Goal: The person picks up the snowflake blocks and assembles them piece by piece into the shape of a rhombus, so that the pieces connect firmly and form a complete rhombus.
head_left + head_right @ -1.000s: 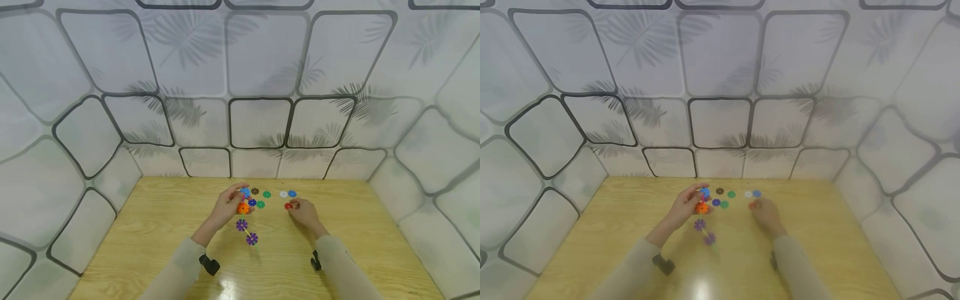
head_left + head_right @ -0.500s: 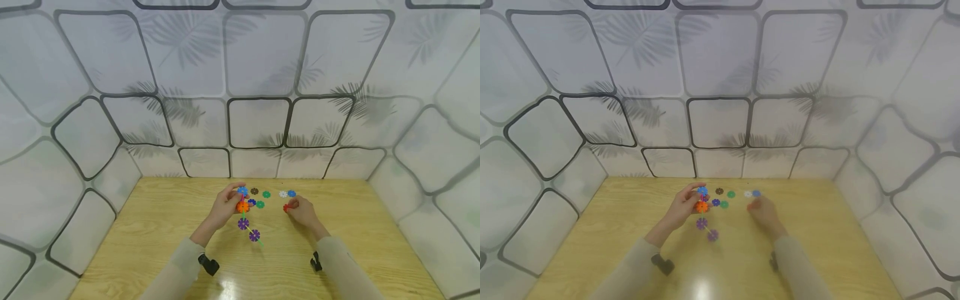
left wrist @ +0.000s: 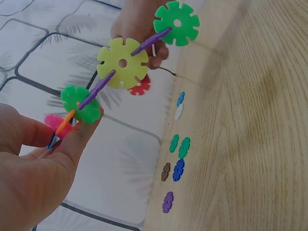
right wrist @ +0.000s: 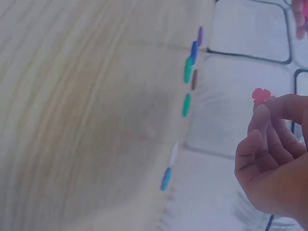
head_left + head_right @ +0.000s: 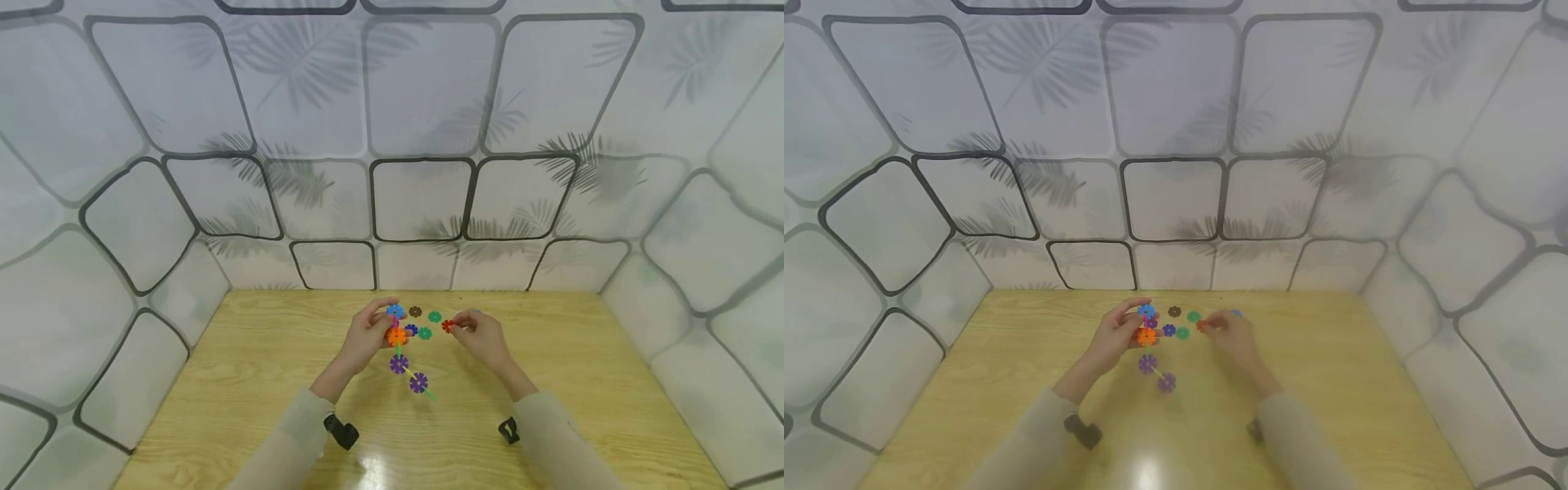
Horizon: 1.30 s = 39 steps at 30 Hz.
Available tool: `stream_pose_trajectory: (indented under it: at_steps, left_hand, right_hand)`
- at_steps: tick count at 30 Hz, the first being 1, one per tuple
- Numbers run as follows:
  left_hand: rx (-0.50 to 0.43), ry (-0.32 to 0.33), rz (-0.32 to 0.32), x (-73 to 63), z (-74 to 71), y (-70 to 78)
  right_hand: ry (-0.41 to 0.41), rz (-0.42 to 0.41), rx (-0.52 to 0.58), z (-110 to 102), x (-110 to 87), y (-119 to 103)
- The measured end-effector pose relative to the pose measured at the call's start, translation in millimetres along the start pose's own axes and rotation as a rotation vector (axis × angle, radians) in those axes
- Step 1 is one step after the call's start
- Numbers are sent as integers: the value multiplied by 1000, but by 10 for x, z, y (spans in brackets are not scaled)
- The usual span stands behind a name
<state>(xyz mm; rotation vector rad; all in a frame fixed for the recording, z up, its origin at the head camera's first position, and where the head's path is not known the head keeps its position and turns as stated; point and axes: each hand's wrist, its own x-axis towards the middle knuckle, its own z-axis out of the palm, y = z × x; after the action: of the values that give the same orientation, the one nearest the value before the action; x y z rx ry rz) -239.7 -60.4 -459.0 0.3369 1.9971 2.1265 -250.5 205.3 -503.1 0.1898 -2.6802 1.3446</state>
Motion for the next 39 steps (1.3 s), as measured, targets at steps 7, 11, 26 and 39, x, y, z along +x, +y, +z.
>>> stream_pose_trajectory:
  at_steps: [7,11,26,39]
  left_hand:
    - [0,-6,-17,-6,10,11]
    - [-3,-5,-12,1,16,-8]
    - [11,-18,-43,8,49,36]
    - [35,-33,-59,19,78,50]
  right_hand:
    - [0,-20,110,-3,-27,-255]
    - [-7,-45,146,-5,-49,-347]
    - [-24,-106,148,54,-86,-547]
    - [-23,-162,158,158,-125,-668]
